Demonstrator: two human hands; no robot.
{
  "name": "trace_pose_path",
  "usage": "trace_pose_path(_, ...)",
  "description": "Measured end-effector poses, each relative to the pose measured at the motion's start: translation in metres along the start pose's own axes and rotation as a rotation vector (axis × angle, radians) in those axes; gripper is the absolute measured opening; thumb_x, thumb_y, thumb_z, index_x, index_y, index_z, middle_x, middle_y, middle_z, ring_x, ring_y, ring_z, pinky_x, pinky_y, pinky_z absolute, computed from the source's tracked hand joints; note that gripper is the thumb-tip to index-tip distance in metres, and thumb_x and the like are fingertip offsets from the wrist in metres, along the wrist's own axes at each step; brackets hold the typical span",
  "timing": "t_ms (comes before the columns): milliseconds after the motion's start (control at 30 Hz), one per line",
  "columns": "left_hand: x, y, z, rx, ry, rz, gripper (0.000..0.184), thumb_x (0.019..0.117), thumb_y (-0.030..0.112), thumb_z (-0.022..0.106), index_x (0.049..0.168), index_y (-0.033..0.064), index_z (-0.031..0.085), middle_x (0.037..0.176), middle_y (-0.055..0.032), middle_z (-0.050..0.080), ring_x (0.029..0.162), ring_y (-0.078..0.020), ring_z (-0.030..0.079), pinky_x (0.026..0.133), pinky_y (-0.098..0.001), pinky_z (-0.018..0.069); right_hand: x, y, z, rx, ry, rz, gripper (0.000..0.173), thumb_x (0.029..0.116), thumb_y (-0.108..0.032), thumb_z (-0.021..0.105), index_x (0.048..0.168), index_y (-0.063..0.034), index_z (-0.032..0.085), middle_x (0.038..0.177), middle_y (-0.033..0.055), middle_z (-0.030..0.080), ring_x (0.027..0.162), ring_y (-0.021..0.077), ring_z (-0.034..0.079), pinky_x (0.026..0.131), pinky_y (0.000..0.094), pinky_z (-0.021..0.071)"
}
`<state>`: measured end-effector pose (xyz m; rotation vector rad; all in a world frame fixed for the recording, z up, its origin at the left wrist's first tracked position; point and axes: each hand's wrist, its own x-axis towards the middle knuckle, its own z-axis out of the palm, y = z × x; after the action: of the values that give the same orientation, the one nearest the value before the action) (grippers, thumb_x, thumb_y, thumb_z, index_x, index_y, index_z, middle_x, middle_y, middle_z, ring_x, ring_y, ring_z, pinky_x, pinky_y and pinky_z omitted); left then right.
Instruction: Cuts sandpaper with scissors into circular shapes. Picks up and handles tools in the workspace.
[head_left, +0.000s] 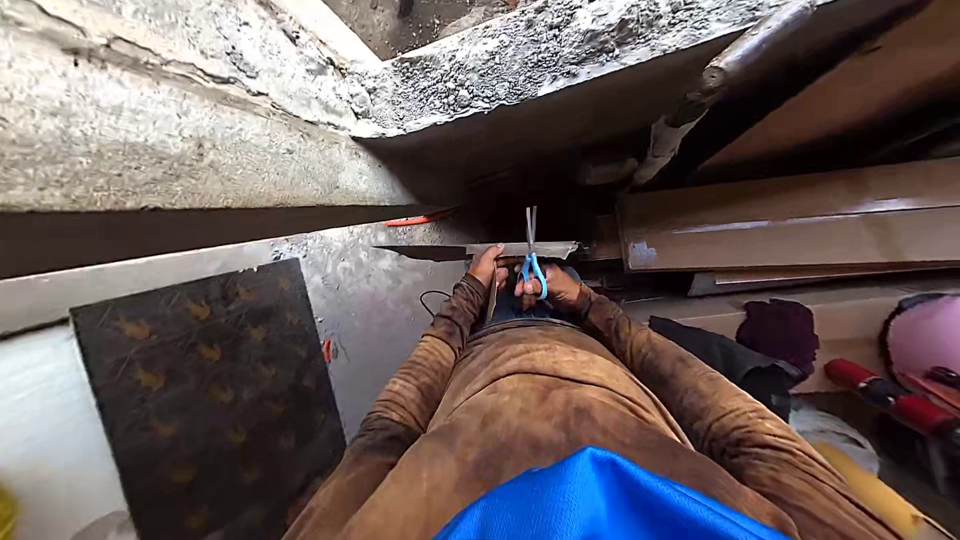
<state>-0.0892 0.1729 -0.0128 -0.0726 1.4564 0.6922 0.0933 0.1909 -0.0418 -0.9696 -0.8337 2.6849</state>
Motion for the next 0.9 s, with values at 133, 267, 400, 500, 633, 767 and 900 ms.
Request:
trace_pose_path(133,-0.001,-0.011,0.004,0.196,0.006,0.127,0.041,0.1097,0.032,0.046,0.094,0.0,0.066,0.071,-0.0052,0.063,0.061,-0.0126,0.058,0.063,-0.0311,0.0515,-0.003,-0.008,0.035,-0.411,0.195,0.096,0.055,0.0698,-0.022,0.09,0.115,-0.0068,0.063,0.091,0.0003,0.07,0.081,0.008,0.067,0.077,0.0308,0.0579)
trace_pose_path(267,-0.011,-0.012,0.0,0.066,-0.137,0.129,0.048,0.1126,0.032,0.036,0.076,0.0071,0.054,0.048,-0.0005,0.049,0.039,-0.0106,0.047,0.043,-0.0259,0.0433,0.0,-0.006,0.059,-0.904,0.299,0.123,0.039,0.0704,-0.026,0.085,0.098,-0.0079,0.065,0.088,0.0063,0.066,0.084,0.0186,0.065,0.08,0.044,0.0549)
trace_pose_path(400,-0.008,-0.019,-0.013,0.064,-0.191,0.083,0.051,0.1128,0.033,0.033,0.074,0.0074,0.052,0.047,-0.001,0.047,0.036,-0.0108,0.044,0.039,-0.0258,0.0414,0.003,0.005,0.064,-0.955,0.247,0.179,0.036,0.0724,-0.031,0.087,0.092,-0.0081,0.068,0.079,0.0044,0.067,0.074,0.0165,0.066,0.074,0.0432,0.0554)
trace_pose_path(500,-0.012,-0.02,-0.02,0.108,-0.185,0.041,0.047,0.1127,0.033,0.034,0.078,0.0068,0.052,0.048,-0.001,0.045,0.037,-0.0118,0.043,0.039,-0.0266,0.0416,0.009,0.028,0.058,-0.848,0.197,0.13,0.04,0.0686,-0.036,0.091,0.087,-0.0092,0.068,0.075,0.0017,0.067,0.07,0.0126,0.066,0.072,0.0388,0.0569)
trace_pose_path(633,-0.006,-0.033,-0.035,-0.025,0.017,0.045,0.045,0.1115,0.038,0.039,0.085,0.0055,0.054,0.05,-0.0013,0.047,0.04,-0.0133,0.046,0.044,-0.029,0.0451,0.009,0.041,0.055,-0.611,0.067,0.088,0.046,0.0813,-0.027,0.087,0.114,-0.0025,0.066,0.086,0.0042,0.072,0.075,0.0103,0.069,0.074,0.0315,0.0595)
trace_pose_path(767,-0.009,-0.042,-0.048,0.028,0.213,0.02,0.047,0.1101,0.042,0.042,0.106,0.001,0.064,0.071,-0.0073,0.063,0.057,-0.0166,0.059,0.059,-0.0347,0.0531,0.001,0.051,0.056,-0.438,-0.03,0.031,0.055,0.0905,-0.032,0.079,0.133,-0.0045,0.059,0.103,0.0038,0.073,0.09,0.0082,0.07,0.086,0.0276,0.058)
trace_pose_path(900,-0.006,-0.046,-0.052,0.085,0.202,0.058,0.045,0.1105,0.041,0.042,0.108,0.0014,0.063,0.07,-0.0066,0.061,0.056,-0.0157,0.057,0.057,-0.0337,0.0517,-0.003,0.066,0.076,-0.427,0.216,-0.075,0.043,0.0887,-0.017,0.081,0.124,-0.0003,0.062,0.099,0.0074,0.076,0.086,0.0128,0.074,0.084,0.0316,0.0622)
